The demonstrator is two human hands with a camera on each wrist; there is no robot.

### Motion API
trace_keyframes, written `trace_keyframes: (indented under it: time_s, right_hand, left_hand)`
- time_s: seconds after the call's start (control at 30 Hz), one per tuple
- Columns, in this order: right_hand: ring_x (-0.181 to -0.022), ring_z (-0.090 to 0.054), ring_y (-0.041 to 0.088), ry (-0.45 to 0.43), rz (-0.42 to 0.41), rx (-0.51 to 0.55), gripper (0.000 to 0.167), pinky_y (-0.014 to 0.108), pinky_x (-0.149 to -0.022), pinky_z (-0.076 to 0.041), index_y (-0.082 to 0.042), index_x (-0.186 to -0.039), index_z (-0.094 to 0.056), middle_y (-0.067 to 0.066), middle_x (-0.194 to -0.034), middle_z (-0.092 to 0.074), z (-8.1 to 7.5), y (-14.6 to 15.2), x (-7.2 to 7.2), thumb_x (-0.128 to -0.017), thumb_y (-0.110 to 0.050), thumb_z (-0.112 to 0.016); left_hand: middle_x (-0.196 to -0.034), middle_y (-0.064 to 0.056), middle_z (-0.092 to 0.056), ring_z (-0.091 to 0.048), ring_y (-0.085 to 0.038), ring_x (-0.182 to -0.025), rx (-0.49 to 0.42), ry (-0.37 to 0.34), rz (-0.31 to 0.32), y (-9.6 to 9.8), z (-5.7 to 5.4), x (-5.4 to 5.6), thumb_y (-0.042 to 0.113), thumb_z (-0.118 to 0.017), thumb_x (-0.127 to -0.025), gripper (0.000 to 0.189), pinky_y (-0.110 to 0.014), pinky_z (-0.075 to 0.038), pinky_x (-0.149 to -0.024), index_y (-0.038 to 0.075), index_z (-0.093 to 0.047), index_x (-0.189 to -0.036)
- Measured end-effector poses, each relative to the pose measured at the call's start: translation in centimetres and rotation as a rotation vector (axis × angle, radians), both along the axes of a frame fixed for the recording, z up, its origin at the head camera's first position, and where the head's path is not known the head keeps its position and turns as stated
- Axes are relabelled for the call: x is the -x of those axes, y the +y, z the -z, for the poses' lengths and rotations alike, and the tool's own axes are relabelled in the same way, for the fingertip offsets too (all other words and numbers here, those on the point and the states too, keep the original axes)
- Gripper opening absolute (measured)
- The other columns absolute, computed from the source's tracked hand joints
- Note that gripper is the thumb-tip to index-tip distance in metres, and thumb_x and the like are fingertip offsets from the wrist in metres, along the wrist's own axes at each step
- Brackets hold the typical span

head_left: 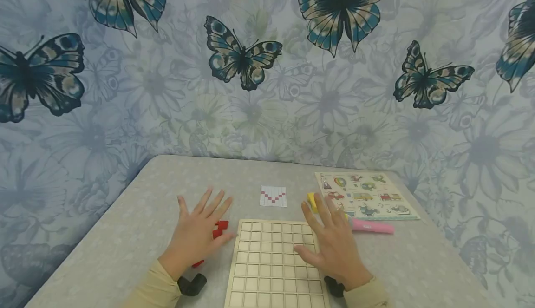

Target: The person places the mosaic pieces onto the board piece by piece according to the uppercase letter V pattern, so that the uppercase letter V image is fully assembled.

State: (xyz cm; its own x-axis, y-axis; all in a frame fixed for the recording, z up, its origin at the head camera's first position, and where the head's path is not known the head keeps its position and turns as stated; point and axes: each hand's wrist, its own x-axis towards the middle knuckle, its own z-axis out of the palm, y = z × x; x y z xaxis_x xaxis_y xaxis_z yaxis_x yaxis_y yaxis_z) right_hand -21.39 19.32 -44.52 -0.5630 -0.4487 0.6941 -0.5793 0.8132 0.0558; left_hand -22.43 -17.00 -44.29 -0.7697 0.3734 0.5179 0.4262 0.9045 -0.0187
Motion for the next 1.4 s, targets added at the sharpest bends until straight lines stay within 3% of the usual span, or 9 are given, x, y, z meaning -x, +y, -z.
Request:
trace_keyframes:
  time_s: [0.13,0.2,0.27,0.37,0.47,0.63,0.83,1.03,1.4]
  right_hand:
    - [-0.108,-0.065,0.033,-0.121,0.03,0.001,0.075,0.051,-0.088,-0.051,-0.015,-0.155,-0.048,0.013,-0.16,-0.045,0.2,0.1,-0.1,-0.098,-0.064,-0.053]
    - [-0.083,-0.067,0.025,-0.24,0.055,0.011,0.067,0.039,-0.072,-0.054,-0.014,-0.151,-0.053,0.012,-0.153,-0.054,0.4,0.2,-0.2,-0.098,-0.053,-0.061]
    - [-0.076,-0.069,0.024,-0.356,0.094,0.021,0.058,0.035,-0.065,-0.053,-0.012,-0.145,-0.06,0.011,-0.146,-0.06,0.6,0.4,-0.3,-0.099,-0.046,-0.064]
    - [-0.082,-0.074,0.029,-0.51,0.143,0.038,0.046,0.038,-0.068,-0.057,-0.009,-0.135,-0.068,0.012,-0.14,-0.065,0.9,0.5,-0.4,-0.1,-0.039,-0.064]
    - [-0.113,-0.07,0.039,-0.577,0.156,0.033,0.037,0.051,-0.093,-0.056,-0.009,-0.128,-0.071,0.013,-0.137,-0.066,1.3,0.7,-0.3,-0.1,-0.033,-0.065]
    - [-0.119,-0.066,0.042,-0.654,0.135,0.017,0.038,0.055,-0.097,-0.052,-0.008,-0.132,-0.07,0.011,-0.142,-0.063,1.8,1.2,0.1,-0.098,-0.027,-0.067]
    - [-0.124,-0.063,0.042,-0.689,0.133,0.042,0.037,0.057,-0.1,-0.051,-0.009,-0.132,-0.069,0.011,-0.145,-0.061,2.1,1.5,0.3,-0.099,-0.025,-0.066]
    - [-0.128,-0.061,0.04,-0.713,0.154,0.058,0.037,0.055,-0.103,-0.049,-0.008,-0.133,-0.069,0.011,-0.147,-0.059,2.2,1.6,0.4,-0.1,-0.025,-0.065]
    - [-0.131,-0.059,0.039,-0.736,0.158,0.076,0.037,0.055,-0.104,-0.048,-0.008,-0.134,-0.069,0.009,-0.148,-0.059,2.2,1.7,0.2,-0.101,-0.025,-0.065]
  left_hand:
    - [-0.133,-0.005,-0.07,-0.066,-0.029,-0.12,-0.165,-0.029,-0.029,-0.2,0.8,0.3,0.042,-0.083,-0.085,0.056,-0.061,-0.047,-0.1,0.017,-0.07,-0.134]
    - [-0.123,-0.002,-0.074,-0.07,-0.026,-0.109,-0.213,-0.078,-0.054,-0.2,1.4,0.7,0.036,-0.084,-0.086,0.046,-0.048,-0.056,-0.083,0.017,-0.074,-0.126]
    - [-0.118,0.0,-0.075,-0.072,-0.024,-0.104,-0.241,-0.136,-0.084,-0.2,2.2,1.2,0.034,-0.083,-0.086,0.039,-0.042,-0.059,-0.073,0.018,-0.076,-0.121]
    - [-0.117,0.002,-0.075,-0.073,-0.02,-0.096,-0.247,-0.203,-0.112,-0.2,3.1,1.8,0.034,-0.082,-0.087,0.035,-0.036,-0.057,-0.065,0.021,-0.078,-0.119]
    - [-0.115,0.003,-0.075,-0.072,-0.017,-0.087,-0.246,-0.23,-0.121,-0.3,3.6,2.2,0.035,-0.081,-0.087,0.03,-0.032,-0.054,-0.06,0.022,-0.079,-0.114]
    - [-0.114,0.007,-0.075,-0.07,-0.012,-0.084,-0.242,-0.27,-0.13,-0.1,3.8,2.3,0.037,-0.081,-0.088,0.023,-0.028,-0.051,-0.057,0.025,-0.081,-0.108]
    - [-0.116,0.007,-0.075,-0.071,-0.015,-0.087,-0.225,-0.287,-0.126,0.1,3.5,2.2,0.035,-0.081,-0.088,0.021,-0.028,-0.051,-0.056,0.025,-0.082,-0.106]
    - [-0.115,0.004,-0.077,-0.074,-0.023,-0.098,-0.2,-0.278,-0.135,0.4,3.4,2.4,0.035,-0.083,-0.087,0.024,-0.038,-0.058,-0.069,0.025,-0.082,-0.109]
    - [-0.116,0.002,-0.077,-0.074,-0.026,-0.101,-0.179,-0.302,-0.138,0.4,3.0,2.3,0.037,-0.084,-0.085,0.031,-0.04,-0.059,-0.068,0.021,-0.082,-0.111]
